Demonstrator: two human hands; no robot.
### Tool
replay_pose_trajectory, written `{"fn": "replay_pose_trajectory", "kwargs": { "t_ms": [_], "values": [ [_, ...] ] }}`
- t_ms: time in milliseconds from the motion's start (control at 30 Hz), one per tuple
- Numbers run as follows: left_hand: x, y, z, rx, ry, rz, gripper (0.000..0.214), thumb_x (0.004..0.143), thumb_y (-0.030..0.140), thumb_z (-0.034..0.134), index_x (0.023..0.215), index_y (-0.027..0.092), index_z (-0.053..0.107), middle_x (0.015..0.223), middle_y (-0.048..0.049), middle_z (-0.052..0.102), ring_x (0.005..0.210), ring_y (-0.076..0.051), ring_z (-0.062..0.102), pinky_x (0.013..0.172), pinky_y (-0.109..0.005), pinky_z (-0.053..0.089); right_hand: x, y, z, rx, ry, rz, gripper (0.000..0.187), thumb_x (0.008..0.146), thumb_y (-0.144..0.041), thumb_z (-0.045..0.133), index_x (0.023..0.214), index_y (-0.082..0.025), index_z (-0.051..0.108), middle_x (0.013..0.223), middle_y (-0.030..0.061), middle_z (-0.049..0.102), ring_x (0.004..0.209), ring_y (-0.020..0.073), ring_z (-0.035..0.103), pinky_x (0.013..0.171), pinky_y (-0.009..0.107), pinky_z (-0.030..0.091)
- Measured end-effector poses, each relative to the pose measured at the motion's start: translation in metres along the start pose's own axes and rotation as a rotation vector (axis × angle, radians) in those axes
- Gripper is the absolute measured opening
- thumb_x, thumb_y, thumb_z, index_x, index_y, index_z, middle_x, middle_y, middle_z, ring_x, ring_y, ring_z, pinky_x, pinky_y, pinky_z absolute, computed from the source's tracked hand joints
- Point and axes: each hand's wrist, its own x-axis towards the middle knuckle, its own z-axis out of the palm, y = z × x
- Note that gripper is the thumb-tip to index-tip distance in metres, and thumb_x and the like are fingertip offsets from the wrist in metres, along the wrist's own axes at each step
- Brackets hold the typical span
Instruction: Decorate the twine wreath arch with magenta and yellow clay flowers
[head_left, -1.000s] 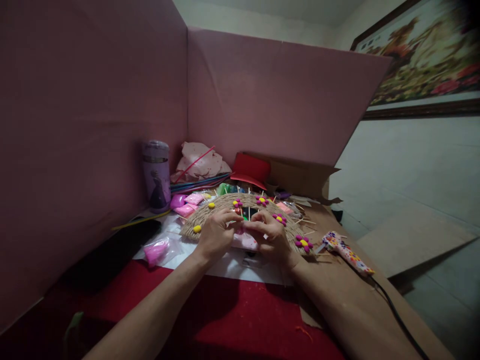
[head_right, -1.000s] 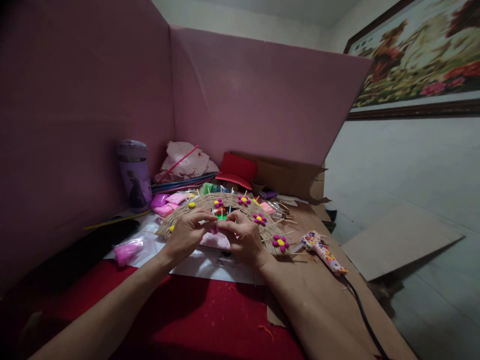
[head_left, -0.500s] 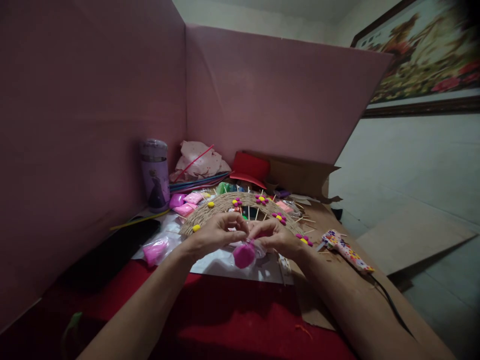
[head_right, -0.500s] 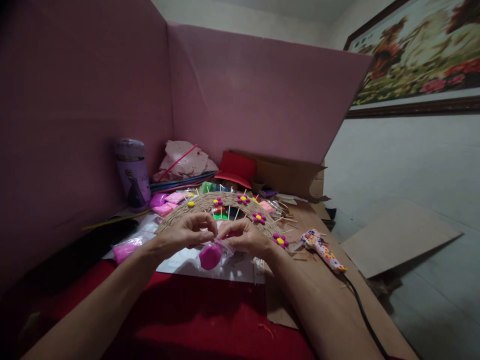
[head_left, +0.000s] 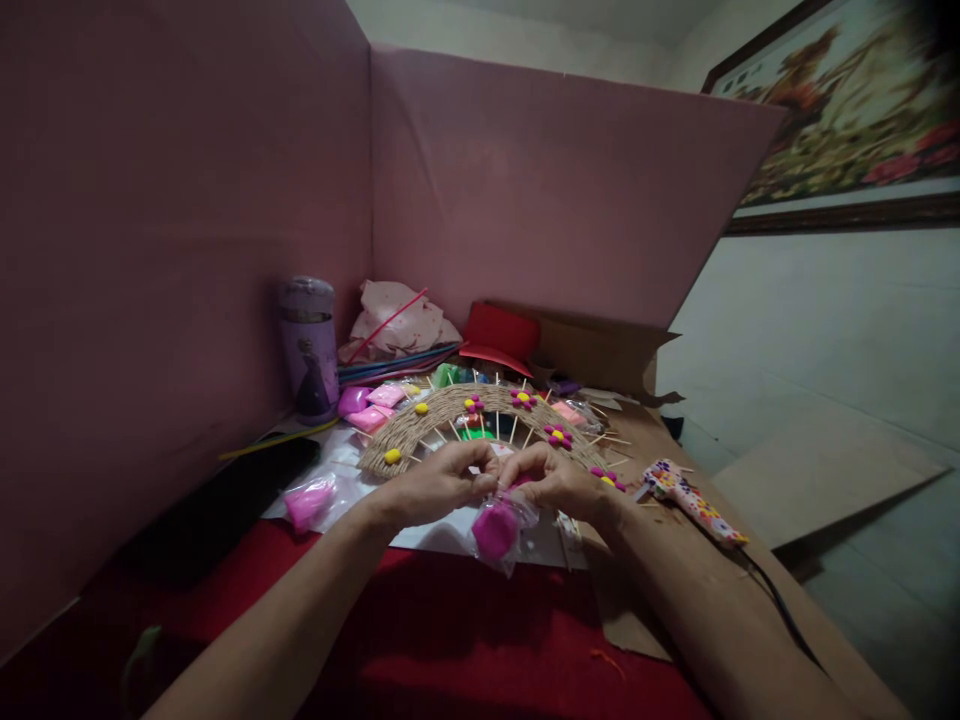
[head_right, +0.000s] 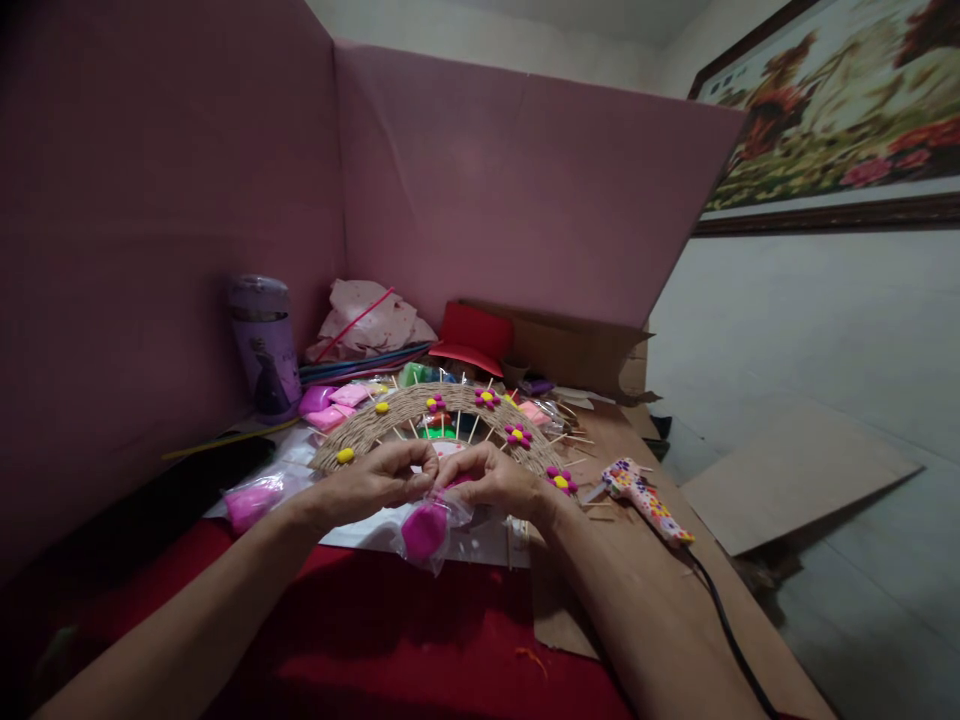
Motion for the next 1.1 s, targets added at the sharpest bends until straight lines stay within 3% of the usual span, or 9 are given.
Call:
{"fn": "replay_pose_trajectory", "kwargs": {
  "t_ms": [300, 433, 600, 833, 1000, 1100],
  "values": [
    [0.002, 0.001, 0.005, -0.09, 0.149, -0.041, 0.03, 0.072, 0.041, 0.063, 0.076, 0.015, 0.05, 0.06, 0.0067, 0.043, 0.048, -0.003, 0.033, 0.045, -0.018, 0.026, 0.0, 0.0, -0.001, 0.046, 0.046, 0.017, 0.023, 0.062, -0.031, 0.079, 0.074, -0.012, 0.071, 0.067, 0.0002, 0.062, 0.056, 0.0061, 0.05, 0.051, 0.017, 0.037],
    [-0.001, 0.004, 0.004, -0.204, 0.066, -0.051, 0.028, 0.07, 0.038, 0.065, 0.081, 0.014, 0.055, 0.061, 0.0048, 0.047, 0.047, -0.003, 0.034, 0.044, -0.018, 0.024, -0.001, -0.002, 0.002, 0.081, 0.082, 0.022, 0.021, 0.06, -0.029, 0.079, 0.069, -0.013, 0.07, 0.059, -0.0018, 0.059, 0.048, 0.0046, 0.046, 0.045, 0.016, 0.032],
    [-0.001, 0.006, 0.004, -0.14, -0.031, -0.046, 0.021, 0.071, 0.031, 0.063, 0.07, 0.014, 0.051, 0.059, 0.0046, 0.046, 0.047, -0.003, 0.032, 0.043, -0.018, 0.022, -0.001, -0.003, 0.004, 0.075, 0.019, 0.045, 0.02, 0.059, -0.029, 0.079, 0.068, -0.013, 0.072, 0.061, 0.0002, 0.062, 0.052, 0.0063, 0.049, 0.047, 0.017, 0.035],
    [0.002, 0.004, 0.007, -0.07, 0.017, -0.03, 0.025, 0.075, 0.035, 0.057, 0.065, 0.017, 0.042, 0.054, 0.0063, 0.04, 0.045, -0.004, 0.028, 0.043, -0.019, 0.021, -0.002, -0.007, 0.008, 0.012, -0.043, 0.182, 0.025, 0.059, -0.026, 0.079, 0.08, -0.013, 0.075, 0.062, 0.0009, 0.063, 0.053, 0.0067, 0.05, 0.048, 0.017, 0.037],
    [0.003, -0.004, 0.004, -0.03, 0.104, -0.004, 0.026, 0.074, 0.036, 0.058, 0.065, 0.016, 0.042, 0.055, 0.007, 0.036, 0.046, -0.004, 0.027, 0.043, -0.019, 0.019, 0.0, -0.013, 0.019, -0.047, -0.087, 0.125, 0.029, 0.058, -0.026, 0.08, 0.085, -0.014, 0.075, 0.065, 0.0005, 0.062, 0.063, 0.0091, 0.052, 0.057, 0.02, 0.041],
    [0.004, -0.004, 0.003, -0.006, 0.118, -0.021, 0.026, 0.074, 0.036, 0.057, 0.064, 0.017, 0.042, 0.054, 0.0072, 0.035, 0.046, -0.004, 0.027, 0.042, -0.019, 0.02, 0.001, -0.008, 0.02, -0.051, -0.074, 0.175, 0.031, 0.062, -0.027, 0.078, 0.09, -0.016, 0.074, 0.063, 0.0004, 0.064, 0.059, 0.0084, 0.054, 0.056, 0.02, 0.041]
  ]
}}
